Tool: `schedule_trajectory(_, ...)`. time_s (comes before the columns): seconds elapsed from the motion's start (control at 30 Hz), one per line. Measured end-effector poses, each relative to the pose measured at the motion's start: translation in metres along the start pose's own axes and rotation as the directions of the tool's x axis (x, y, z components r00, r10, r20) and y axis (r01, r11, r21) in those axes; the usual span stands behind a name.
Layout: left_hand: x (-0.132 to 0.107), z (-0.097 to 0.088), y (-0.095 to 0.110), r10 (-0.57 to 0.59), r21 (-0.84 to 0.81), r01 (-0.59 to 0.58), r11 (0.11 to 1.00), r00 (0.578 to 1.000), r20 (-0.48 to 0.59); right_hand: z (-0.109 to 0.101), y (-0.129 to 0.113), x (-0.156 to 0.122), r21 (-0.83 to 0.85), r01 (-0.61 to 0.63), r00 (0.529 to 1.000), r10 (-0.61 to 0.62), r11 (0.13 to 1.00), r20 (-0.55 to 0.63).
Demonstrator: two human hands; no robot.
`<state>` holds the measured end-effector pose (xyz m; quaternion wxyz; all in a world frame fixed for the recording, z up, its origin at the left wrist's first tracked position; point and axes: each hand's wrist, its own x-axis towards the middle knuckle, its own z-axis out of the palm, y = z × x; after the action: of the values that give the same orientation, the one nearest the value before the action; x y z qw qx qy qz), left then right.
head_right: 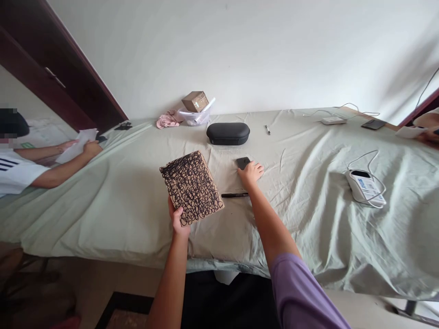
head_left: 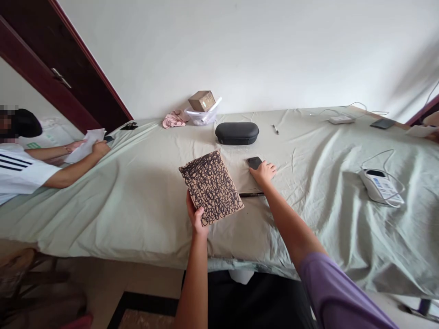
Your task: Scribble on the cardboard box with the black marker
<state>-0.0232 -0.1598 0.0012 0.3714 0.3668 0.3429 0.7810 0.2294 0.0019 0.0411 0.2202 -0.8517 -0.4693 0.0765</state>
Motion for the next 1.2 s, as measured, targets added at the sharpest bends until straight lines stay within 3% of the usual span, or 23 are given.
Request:
schedule_trajectory(0.57, -0.002, 0.004, 0.004, -0.1, 0.044, 0.102, 0.994, 0.994, -0.041, 0.016, 0.007, 0.021, -0.053, -0.044, 0.999, 0.044, 0.998, 0.007)
schedule_trajectory(0.93, -0.003, 0.005, 0.009, -0.091, 0.041, 0.092, 0.995, 0.996, -0.018, -0.001, 0.009, 0.027, -0.055, -0.012, 0.995, 0.018, 0.998, 0.096)
schedule_trajectory(1.2, -0.002, 0.007, 0.01, -0.077, 0.059, 0.079, 0.995, 0.996, -0.032, 0.003, 0.014, 0.035, -0.047, 0.015, 0.992, -0.009, 0.999, 0.125)
